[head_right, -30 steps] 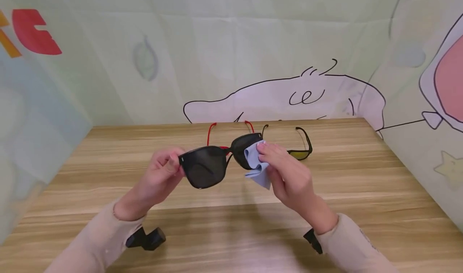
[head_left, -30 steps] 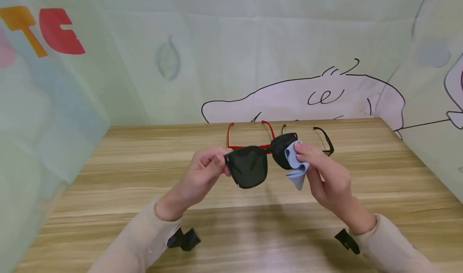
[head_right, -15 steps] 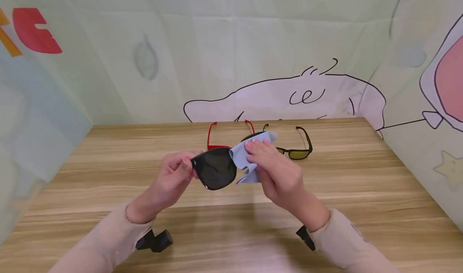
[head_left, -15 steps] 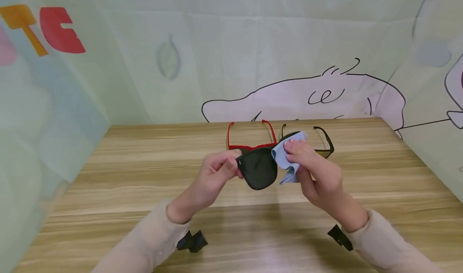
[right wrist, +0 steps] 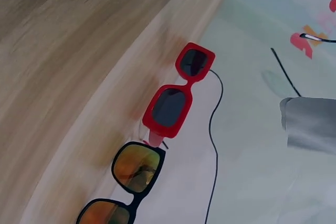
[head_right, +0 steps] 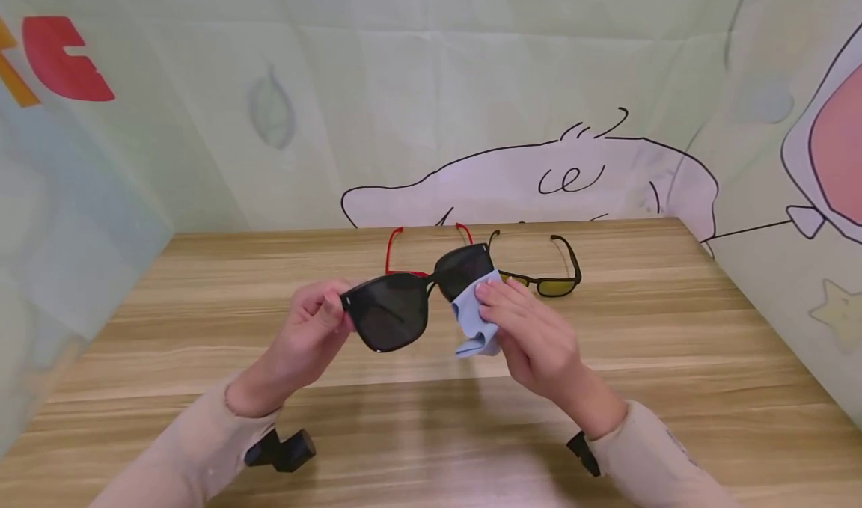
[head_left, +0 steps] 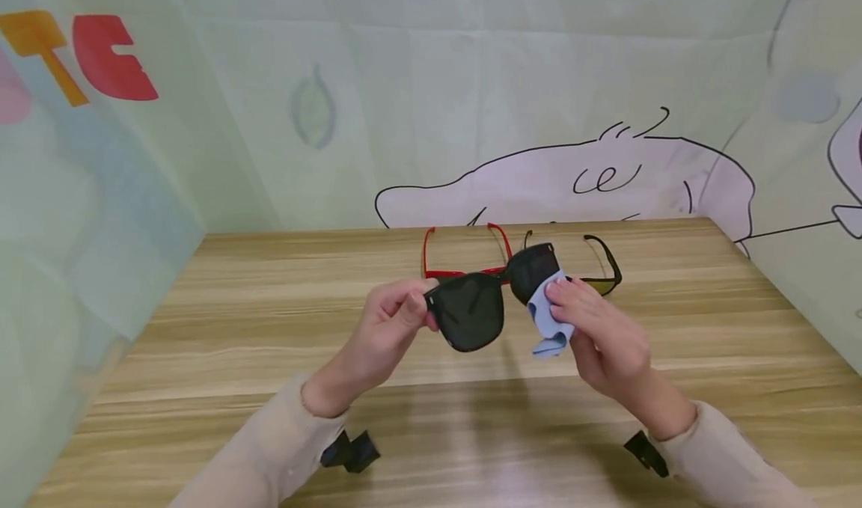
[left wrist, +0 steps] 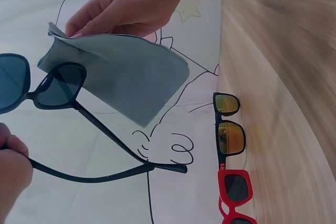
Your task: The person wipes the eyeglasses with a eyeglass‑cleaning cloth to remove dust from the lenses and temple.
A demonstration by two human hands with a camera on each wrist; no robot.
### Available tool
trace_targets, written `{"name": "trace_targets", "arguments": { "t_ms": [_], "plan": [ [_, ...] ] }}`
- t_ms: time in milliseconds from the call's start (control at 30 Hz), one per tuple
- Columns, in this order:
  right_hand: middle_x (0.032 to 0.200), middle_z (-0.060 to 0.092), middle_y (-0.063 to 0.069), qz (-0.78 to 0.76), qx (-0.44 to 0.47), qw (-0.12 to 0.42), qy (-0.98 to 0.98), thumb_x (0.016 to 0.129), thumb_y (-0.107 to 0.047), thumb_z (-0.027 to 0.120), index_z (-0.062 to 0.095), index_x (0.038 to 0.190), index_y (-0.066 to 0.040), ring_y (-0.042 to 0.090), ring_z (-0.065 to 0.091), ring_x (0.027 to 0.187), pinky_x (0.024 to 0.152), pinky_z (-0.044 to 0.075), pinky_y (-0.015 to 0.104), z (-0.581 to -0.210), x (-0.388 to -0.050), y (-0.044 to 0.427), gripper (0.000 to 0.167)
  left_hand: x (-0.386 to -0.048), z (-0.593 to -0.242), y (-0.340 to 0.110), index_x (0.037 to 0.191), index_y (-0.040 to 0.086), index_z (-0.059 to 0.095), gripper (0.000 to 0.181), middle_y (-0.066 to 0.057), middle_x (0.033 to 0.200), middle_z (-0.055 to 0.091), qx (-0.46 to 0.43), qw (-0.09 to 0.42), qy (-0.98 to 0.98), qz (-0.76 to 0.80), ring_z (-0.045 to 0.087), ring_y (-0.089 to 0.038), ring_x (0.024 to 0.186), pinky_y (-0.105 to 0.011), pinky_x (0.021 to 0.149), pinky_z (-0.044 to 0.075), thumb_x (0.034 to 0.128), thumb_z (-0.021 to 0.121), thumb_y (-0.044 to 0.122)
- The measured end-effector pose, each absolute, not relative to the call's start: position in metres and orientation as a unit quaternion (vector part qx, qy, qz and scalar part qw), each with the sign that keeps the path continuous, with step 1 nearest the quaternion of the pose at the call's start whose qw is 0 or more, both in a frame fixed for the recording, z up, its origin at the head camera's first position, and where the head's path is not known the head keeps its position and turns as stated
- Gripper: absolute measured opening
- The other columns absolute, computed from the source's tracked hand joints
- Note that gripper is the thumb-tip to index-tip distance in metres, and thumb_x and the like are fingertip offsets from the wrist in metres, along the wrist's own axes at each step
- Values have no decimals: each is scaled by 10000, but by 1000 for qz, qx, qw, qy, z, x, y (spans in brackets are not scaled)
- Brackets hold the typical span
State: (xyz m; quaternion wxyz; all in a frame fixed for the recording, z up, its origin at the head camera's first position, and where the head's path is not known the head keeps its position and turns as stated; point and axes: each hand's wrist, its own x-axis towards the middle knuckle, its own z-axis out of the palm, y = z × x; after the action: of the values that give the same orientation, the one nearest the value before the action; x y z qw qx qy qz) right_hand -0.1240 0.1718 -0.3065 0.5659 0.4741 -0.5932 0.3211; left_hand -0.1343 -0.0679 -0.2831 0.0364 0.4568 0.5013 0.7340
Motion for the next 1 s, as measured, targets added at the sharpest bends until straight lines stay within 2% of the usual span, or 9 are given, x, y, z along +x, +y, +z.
{"name": "trace_targets", "arguments": {
  "t_ms": [233,467,600,700,867,1000],
  "plan": [
    [971,670,215,337,431,580,-603,933,-52,548,617,837,138,228,634,1009,913,454,329,-302,-125,174,223,-134,-285,-68,794,98,558,274,65,822,543,470,59,488,733,507,-115,806,-276,764,436,967,469,291],
    [969,668,213,356,443,557,-606,936,-69,550,615,849,138,208,631,1016,918,449,344,-295,-129,162,234,-131,-289,-65,797,163,583,254,86,871,578,449,83,507,732,523,-111,870,-269,786,453,949,485,342],
    [953,671,213,356,455,558,-596,933,-45,540,619,839,132,199,630,1021,926,442,346,-296,-130,156,216,-130,-290,-62,818,214,602,227,75,893,592,433,88,515,734,531,-118,896,-271,800,470,946,485,360],
    [950,673,216,341,471,562,-589,928,-44,549,623,836,128,214,626,1034,923,444,344,-298,-129,154,209,-130,-290,-61,816,205,593,226,70,889,584,430,84,513,738,526,-124,885,-269,792,469,949,482,351],
    [958,679,200,291,481,592,-578,905,-96,609,629,810,115,223,622,1039,908,453,337,-301,-127,156,232,-129,-287,-63,800,216,598,223,72,840,578,409,86,512,750,521,-126,856,-269,794,447,932,505,371],
    [982,681,173,256,458,631,-572,891,-66,624,622,784,100,201,621,1040,895,460,328,-301,-125,157,197,-129,-286,-64,781,209,591,231,73,834,566,399,94,498,764,514,-120,863,-257,812,433,933,509,362]
  ]
}}
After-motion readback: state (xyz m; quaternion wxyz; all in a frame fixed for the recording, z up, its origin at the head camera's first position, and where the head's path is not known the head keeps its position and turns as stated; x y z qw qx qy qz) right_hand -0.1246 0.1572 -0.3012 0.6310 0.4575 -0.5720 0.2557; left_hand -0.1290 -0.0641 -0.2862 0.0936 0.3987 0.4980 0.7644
